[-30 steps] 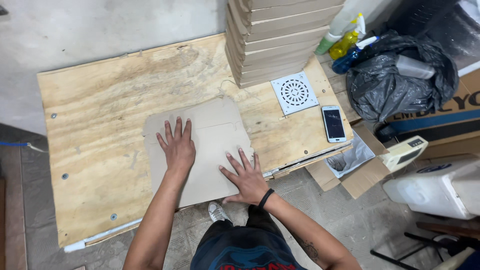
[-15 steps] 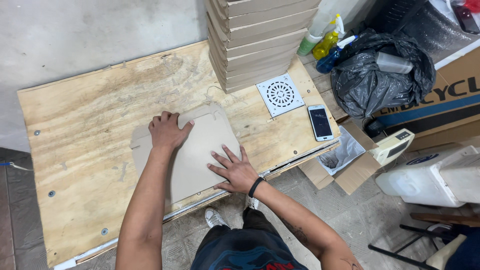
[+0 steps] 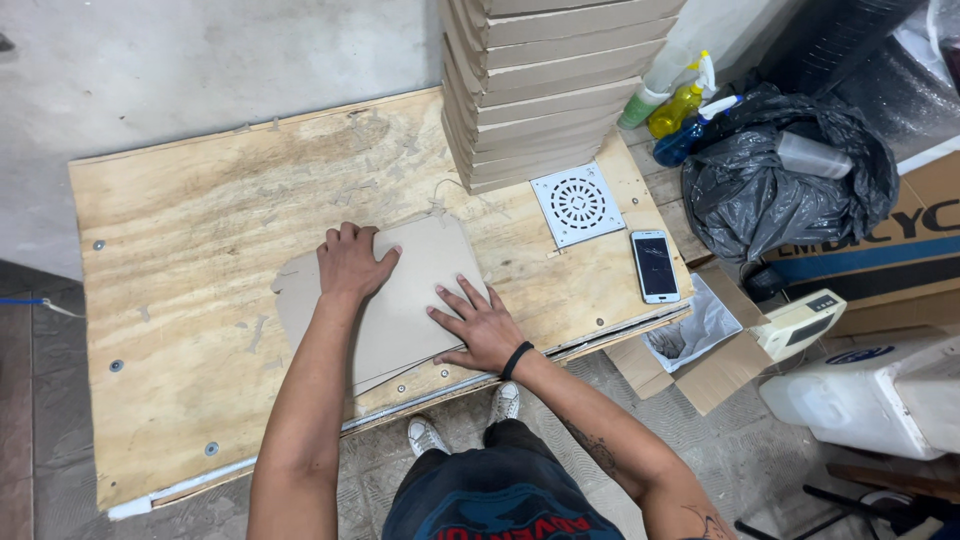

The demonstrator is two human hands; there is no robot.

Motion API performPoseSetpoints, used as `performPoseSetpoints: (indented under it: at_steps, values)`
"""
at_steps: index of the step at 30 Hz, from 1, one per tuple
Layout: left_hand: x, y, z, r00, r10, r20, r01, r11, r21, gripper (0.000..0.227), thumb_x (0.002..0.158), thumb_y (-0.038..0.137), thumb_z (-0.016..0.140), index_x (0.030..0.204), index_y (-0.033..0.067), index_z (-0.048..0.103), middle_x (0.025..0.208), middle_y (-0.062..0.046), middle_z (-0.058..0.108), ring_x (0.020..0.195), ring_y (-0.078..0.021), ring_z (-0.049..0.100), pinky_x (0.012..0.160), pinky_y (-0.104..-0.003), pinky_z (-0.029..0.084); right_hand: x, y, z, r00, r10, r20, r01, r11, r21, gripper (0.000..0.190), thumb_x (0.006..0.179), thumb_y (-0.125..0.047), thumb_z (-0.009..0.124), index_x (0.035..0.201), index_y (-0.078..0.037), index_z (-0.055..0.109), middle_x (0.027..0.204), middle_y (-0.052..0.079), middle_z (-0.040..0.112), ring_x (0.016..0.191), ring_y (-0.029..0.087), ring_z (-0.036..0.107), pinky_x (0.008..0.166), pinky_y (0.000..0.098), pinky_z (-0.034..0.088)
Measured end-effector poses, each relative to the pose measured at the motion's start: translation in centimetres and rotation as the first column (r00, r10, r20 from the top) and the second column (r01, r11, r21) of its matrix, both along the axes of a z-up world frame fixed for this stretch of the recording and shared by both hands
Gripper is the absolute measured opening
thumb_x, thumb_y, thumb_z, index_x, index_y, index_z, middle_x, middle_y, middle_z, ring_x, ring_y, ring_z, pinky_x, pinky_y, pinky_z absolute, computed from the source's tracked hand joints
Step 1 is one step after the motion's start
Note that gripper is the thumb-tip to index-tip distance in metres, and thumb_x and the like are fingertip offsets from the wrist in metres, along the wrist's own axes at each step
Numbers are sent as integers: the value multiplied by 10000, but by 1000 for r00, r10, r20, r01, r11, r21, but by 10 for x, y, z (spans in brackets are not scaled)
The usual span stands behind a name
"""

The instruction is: The person folds flat cardboard pieces into rectangular boxes on a wooden workbench. They fold the side flaps, tuck tabs into slots, and stack the completed boxes on the right side of the table.

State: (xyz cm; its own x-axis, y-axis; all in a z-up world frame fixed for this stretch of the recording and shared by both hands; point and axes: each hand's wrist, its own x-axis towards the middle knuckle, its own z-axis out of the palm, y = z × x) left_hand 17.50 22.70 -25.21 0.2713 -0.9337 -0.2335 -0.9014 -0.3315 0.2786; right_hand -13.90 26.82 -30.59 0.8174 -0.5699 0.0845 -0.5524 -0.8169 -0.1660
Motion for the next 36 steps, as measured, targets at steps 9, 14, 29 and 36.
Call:
performPoseSetpoints:
  at_steps: [9,14,29,36]
  values:
    - [-3,15,-16,999,-19,-37,17,998,-55,772,1092,717,607,1682,240,750,1666,-65,681,1629,-334,585,1450,-617,381,-2,22,-24,988,15,156,13,984,-176,920,925,-962,739,1667,-418,709,1755,6,665,1693,454,555,1211,696,576]
    - [3,19,-4,999,-45,-26,44,999,-23,737,1107,689,603,1693,267,751,1637,-42,705,1604,-301,609,1445,-612,406,-2,23,-27,992,-5,124,22,990,-138,941,915,-963,745,1687,-427,692,1791,-6,637,1718,448,524,1248,694,559]
    - [8,51,-34,994,-58,-89,42,985,-168,647,1250,458,620,1823,158,606,1864,-78,623,1819,-333,442,1529,-717,178,14,-44,23,996,84,-26,-79,986,150,711,1079,-811,661,1669,-420,722,1786,-36,663,1725,386,539,1365,803,391]
    - [2,44,-42,994,-95,-57,83,979,-186,459,1228,424,690,1645,251,773,1748,46,703,1762,-260,503,1524,-726,217,69,-145,-5,990,-140,17,139,990,34,613,1189,-490,746,1759,-280,665,1795,25,619,1702,385,581,1394,583,504]
